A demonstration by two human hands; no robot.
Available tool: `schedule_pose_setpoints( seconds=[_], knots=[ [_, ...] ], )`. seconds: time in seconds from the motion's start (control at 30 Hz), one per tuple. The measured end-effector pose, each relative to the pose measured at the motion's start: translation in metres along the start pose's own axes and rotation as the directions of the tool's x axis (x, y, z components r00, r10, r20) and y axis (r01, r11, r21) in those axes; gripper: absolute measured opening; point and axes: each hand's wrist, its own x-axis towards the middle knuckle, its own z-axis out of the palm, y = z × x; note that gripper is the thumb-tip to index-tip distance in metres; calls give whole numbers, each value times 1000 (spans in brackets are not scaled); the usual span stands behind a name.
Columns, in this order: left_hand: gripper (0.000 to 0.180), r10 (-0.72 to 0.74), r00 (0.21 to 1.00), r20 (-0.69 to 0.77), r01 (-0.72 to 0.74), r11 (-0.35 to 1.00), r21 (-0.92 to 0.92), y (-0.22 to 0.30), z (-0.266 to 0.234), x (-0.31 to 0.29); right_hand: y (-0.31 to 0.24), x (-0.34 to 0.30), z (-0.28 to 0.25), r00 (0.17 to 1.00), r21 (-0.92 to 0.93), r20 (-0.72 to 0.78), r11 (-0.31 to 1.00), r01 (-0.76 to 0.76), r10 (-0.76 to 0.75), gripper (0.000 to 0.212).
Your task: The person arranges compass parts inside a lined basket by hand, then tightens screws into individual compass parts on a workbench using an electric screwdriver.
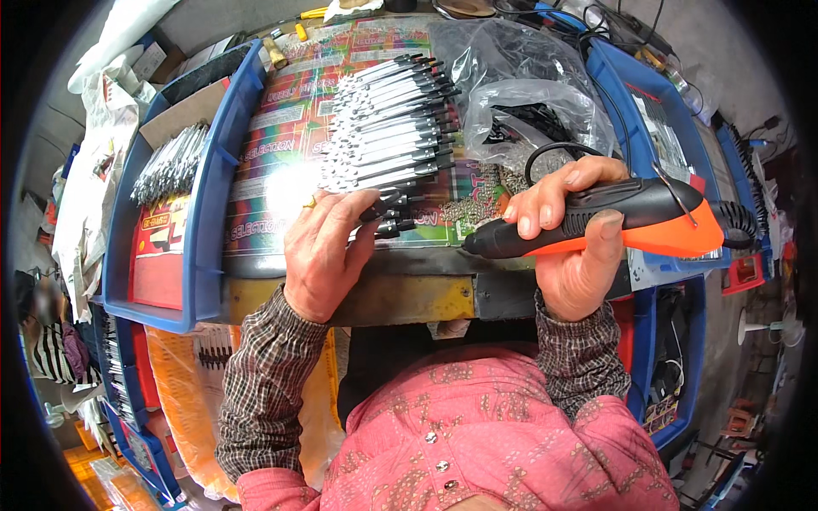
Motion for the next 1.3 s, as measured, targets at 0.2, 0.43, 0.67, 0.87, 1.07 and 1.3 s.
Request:
schedule_pose_setpoints(
  seconds=[0.2, 0.43, 0.67, 0.87, 1.07, 1.3],
  knots=[
    [30, -208, 978, 8, 206, 962, -181, 12, -6, -6, 6, 0, -2, 1000, -9, 5, 1000, -6, 6, 47],
    [25, -287, 947, 147, 314, 922, -228, 30, -5, -19, 6, 0, 0, 1000, 62, -17, 998, 23, -22, 43],
    [27, -62, 988, 139, 81, 987, -141, 39, 13, -32, 6, 0, -2, 1000, 109, -3, 994, 28, -28, 39],
    [28, -2, 994, 107, 9, 998, -64, 47, 20, -35, 1, -2, -3, 1000, 133, -21, 991, 18, -15, 44],
    [28, -6, 996, 94, 11, 999, -51, 53, 23, -37, -5, -3, -2, 1000, 220, 5, 975, 28, -30, 51],
    [27, 21, 1000, -21, -23, 997, -72, 49, 30, -43, -8, -7, 10, 998, 259, -20, 964, 61, -58, 53]
  ],
)
